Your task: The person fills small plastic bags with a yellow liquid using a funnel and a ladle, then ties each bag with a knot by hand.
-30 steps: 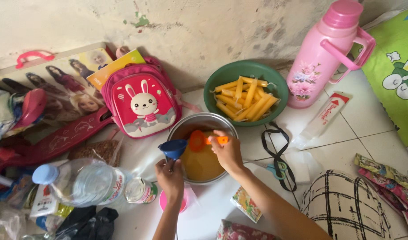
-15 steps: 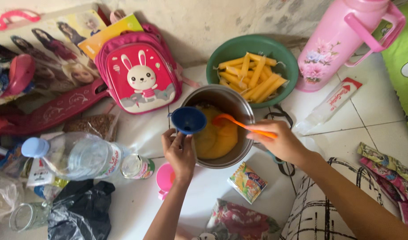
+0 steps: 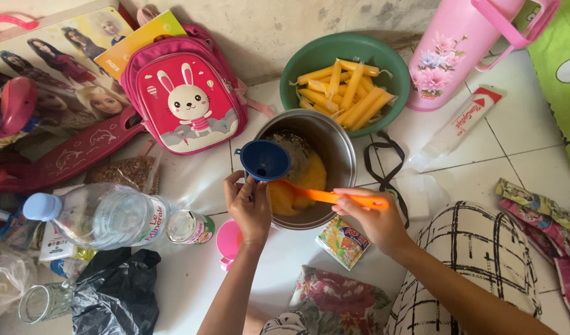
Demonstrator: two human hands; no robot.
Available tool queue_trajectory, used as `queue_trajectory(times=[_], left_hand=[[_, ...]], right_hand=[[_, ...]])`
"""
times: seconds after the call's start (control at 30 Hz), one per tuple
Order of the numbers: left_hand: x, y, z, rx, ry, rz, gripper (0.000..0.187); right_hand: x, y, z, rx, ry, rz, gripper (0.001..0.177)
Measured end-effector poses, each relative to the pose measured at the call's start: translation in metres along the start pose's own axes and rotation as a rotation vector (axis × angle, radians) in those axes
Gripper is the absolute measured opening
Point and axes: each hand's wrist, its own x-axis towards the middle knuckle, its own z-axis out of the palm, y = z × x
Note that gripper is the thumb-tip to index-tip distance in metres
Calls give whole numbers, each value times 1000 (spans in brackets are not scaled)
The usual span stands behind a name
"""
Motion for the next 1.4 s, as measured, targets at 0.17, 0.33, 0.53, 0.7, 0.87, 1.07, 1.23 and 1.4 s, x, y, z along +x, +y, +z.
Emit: queue_trajectory(times=[0.17,0.33,0.53,0.7,0.87,1.07,1.23,1.4], left_hand=[[0,2,-1,26,3,30,21],[-2,11,2,4,-24,113,24],[-3,21,5,-5,-36,114,25],[-2,20,7,-14,-39,84,23],[4,16,7,-74,-30,6,19],[18,-1,-2,17,10,-106,21],[25,-26,-5,38,56,-210,26],[23,-52,-4,63,81,-257,30]], right_hand=[[-5,-24,-2,-438,-85,-577,30],[15,-30,-19,-477,-242,-572,35],[21,-18,-44,-475,-210,-464,32],[6,-1,-45,-328,-13,-154,26],[3,3,-34,-21,64,19,31],[11,-2,-21,192,177,155,33],[12,-10,-17,246,218,119,33],[23,-22,-19,280,277,66,25]])
